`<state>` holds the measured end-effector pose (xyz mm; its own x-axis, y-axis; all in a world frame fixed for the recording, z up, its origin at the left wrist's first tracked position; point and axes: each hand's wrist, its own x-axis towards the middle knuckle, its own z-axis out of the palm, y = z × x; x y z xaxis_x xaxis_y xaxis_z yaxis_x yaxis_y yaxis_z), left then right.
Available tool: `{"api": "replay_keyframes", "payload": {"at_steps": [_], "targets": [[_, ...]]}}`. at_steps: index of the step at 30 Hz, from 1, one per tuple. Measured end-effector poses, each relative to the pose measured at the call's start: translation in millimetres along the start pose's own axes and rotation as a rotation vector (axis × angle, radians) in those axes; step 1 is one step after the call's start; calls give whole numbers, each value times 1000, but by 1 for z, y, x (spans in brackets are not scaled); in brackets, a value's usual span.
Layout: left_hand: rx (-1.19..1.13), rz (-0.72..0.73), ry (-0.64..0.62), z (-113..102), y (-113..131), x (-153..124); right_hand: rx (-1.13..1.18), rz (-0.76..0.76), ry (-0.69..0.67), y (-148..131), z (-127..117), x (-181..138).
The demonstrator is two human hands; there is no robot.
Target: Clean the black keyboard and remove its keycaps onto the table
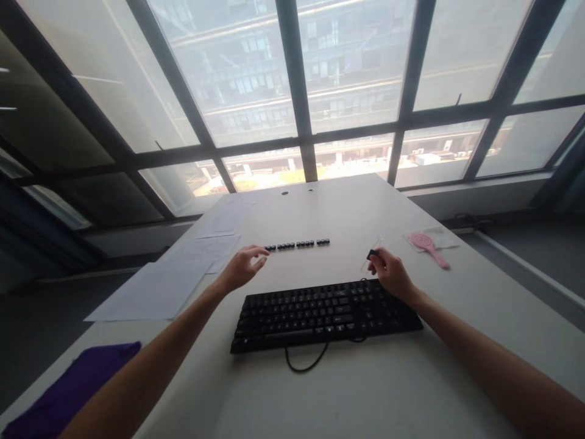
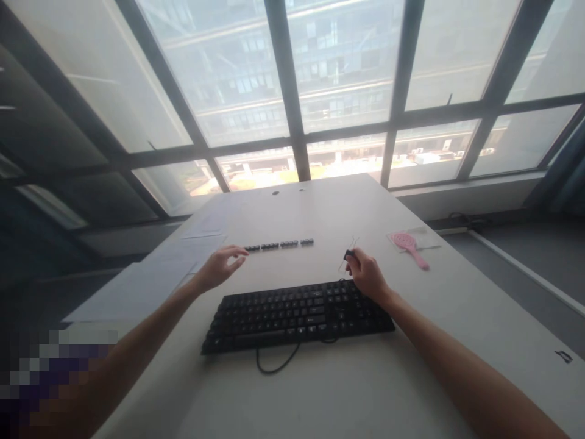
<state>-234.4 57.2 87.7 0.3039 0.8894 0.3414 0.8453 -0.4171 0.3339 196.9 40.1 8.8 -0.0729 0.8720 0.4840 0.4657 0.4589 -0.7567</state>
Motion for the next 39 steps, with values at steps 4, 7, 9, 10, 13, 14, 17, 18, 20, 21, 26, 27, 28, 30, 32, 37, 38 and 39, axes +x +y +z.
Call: {"api": "replay_keyframes", "payload": {"at_steps": [4, 7, 9, 10, 13, 14, 17, 18, 20, 21, 26, 27, 28, 30, 32, 37, 38, 39], "targets": [[-70, -263, -38, -7, -7, -68, -49, -36, 12, 5, -3, 3], [-157, -413, -76, -7, -5, -108, -129, -81, 6, 1, -6, 4], [-236, -474, -130, -5, 1, -127, -162, -71, 11, -8, -6, 2], [-278, -499, -164, -3, 5, -134, -137, -29, 29, -14, -4, -1], [-332, -503, -225, 2, 17, -145, 7, 189, 98, -31, 6, -13], [-321, -476, -219, 4, 21, -146, 39, 241, 99, -35, 10, -18], [-289, -394, -151, 8, 28, -146, 65, 280, 92, -35, 20, -29], [-295, -385, -130, 9, 29, -146, 67, 281, 100, -32, 21, -31], [-321, -381, -101, 12, 31, -148, 62, 274, 104, -26, 21, -31], [-332, -379, -94, 14, 31, -149, 60, 266, 99, -23, 20, -29], [-341, -374, -46, 23, 31, -149, 32, 225, 49, -31, 23, 3], [-345, -373, -33, 25, 30, -149, 22, 210, 45, -36, 27, 16], [-348, -373, -20, 26, 29, -148, 1, 192, 36, -40, 34, 31], [-351, -379, -1, 29, 28, -147, -23, 126, 15, -45, 51, 66], [-345, -388, 11, 30, 27, -146, -62, 86, -33, -46, 72, 101], [-338, -388, 28, 30, 28, -148, -228, 192, -274, -31, 117, 162], [-343, -390, 26, 30, 28, -149, -239, 200, -305, -27, 124, 168], [-347, -393, 26, 30, 28, -149, -248, 206, -334, -24, 129, 173]]}}
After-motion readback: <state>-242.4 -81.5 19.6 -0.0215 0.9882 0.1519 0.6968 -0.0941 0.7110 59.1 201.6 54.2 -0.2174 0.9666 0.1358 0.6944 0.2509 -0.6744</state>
